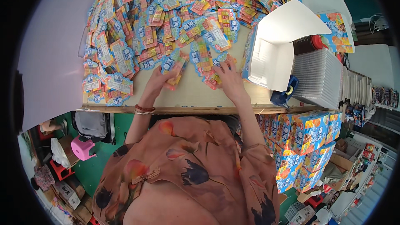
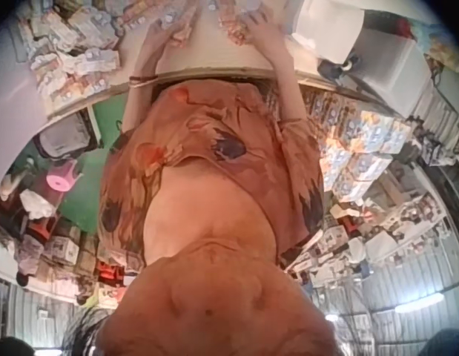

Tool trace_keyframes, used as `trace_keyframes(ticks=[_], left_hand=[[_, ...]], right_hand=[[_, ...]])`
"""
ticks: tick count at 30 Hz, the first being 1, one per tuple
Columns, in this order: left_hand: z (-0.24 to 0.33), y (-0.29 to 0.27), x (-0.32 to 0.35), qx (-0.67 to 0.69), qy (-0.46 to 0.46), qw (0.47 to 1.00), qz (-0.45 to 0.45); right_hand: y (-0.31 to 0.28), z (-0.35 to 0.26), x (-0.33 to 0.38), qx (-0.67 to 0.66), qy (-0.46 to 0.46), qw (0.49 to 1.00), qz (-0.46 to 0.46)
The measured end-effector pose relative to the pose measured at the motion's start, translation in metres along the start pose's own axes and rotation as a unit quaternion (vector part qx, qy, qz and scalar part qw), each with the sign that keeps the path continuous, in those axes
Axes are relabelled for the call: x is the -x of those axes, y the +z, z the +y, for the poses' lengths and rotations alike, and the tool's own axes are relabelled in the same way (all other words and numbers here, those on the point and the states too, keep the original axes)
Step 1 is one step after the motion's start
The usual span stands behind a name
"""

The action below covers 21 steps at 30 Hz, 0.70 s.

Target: Packing individual small snack packets into cardboard boxes.

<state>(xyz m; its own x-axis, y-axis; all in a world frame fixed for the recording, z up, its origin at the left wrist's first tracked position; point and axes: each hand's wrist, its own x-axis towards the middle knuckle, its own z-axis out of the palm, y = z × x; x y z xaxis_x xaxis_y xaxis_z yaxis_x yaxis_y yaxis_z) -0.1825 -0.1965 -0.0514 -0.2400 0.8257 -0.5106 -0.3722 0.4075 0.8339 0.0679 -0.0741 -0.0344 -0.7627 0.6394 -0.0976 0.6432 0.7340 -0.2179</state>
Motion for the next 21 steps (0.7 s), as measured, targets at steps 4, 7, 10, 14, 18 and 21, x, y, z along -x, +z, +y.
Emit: trace_keyframes(ticks=[4,7,10,14,18,21], left_hand=[[-0.010,0.025,-0.020,0.133,0.065,0.989,0.009],[-0.011,0.030,-0.013,0.105,0.108,0.983,0.104],[-0.016,0.027,-0.008,0.135,0.093,0.985,0.060],[-0.013,0.070,-0.011,0.048,0.065,0.997,0.019],[-0.047,0.104,-0.056,-0.261,0.190,0.932,0.168],[-0.034,0.116,-0.057,-0.398,0.207,0.868,0.212]], right_hand=[[0.010,0.009,0.004,-0.008,-0.050,0.998,0.027],[0.005,0.000,0.005,-0.095,-0.035,0.994,-0.049],[0.018,-0.003,-0.004,-0.249,-0.018,0.967,0.050],[0.025,-0.005,-0.036,-0.371,0.132,0.888,0.236],[0.015,0.022,-0.071,-0.040,0.107,0.935,0.335],[0.002,0.034,-0.087,-0.047,0.124,0.990,0.049]])
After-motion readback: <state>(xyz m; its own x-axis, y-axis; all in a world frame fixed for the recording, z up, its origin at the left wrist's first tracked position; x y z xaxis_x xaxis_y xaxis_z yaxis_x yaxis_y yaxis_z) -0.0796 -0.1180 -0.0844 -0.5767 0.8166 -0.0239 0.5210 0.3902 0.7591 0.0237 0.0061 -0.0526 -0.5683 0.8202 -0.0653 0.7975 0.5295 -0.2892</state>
